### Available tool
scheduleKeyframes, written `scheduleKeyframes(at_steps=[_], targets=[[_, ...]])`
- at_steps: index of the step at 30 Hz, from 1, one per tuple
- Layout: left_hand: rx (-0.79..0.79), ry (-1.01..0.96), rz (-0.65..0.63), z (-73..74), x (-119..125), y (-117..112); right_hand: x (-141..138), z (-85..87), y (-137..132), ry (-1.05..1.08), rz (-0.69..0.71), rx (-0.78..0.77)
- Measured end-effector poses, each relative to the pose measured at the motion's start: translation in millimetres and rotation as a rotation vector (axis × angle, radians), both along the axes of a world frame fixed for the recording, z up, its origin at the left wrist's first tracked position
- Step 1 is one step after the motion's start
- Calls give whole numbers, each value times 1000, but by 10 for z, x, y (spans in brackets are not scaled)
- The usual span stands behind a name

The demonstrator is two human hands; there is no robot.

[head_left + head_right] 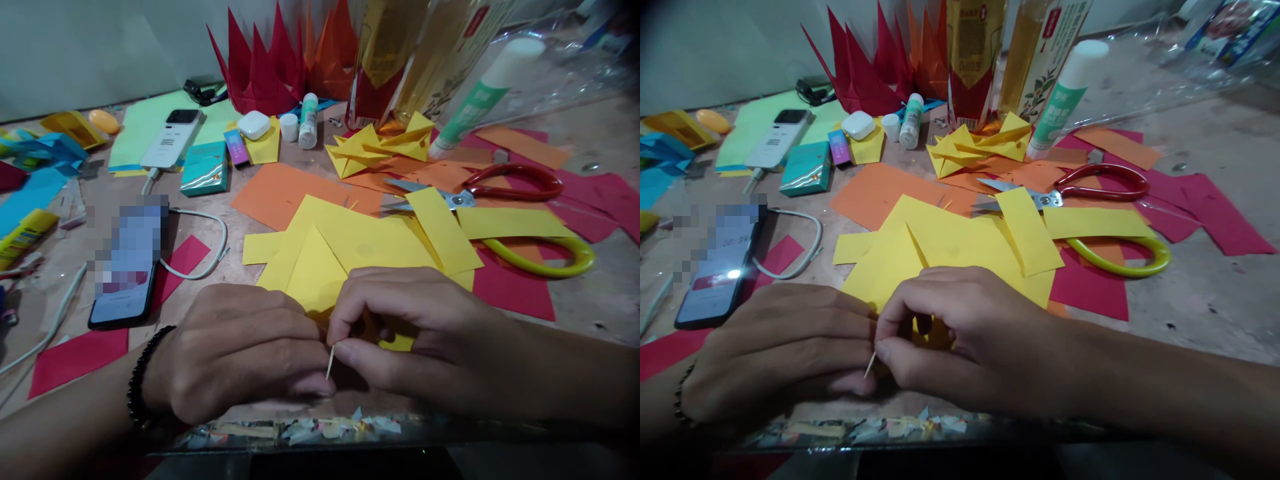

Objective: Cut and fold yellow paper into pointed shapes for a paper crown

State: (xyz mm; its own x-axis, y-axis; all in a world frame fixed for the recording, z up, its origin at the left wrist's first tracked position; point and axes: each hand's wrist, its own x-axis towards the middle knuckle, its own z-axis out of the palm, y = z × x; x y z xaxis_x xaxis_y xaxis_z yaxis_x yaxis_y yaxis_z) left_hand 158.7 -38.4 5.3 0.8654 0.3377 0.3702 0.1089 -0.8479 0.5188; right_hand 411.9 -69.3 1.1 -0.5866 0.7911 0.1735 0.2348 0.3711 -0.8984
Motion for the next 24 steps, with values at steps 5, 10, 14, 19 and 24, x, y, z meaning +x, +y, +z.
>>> scheduleKeyframes(at_steps=[5, 10, 14, 19, 24], targets=[[17, -2, -4, -7, 4, 6, -4, 16, 5, -14, -6, -6], [111, -48, 51, -61, 21, 8, 1, -6, -2, 13, -25, 2], [164, -81, 95, -98, 40, 18, -7, -34, -13, 0, -18, 71], [125, -94, 125, -91, 24, 6, -35, -53, -13, -20, -55, 133], [19, -83, 49, -39, -41, -1, -39, -53, -24, 29, -52, 120]])
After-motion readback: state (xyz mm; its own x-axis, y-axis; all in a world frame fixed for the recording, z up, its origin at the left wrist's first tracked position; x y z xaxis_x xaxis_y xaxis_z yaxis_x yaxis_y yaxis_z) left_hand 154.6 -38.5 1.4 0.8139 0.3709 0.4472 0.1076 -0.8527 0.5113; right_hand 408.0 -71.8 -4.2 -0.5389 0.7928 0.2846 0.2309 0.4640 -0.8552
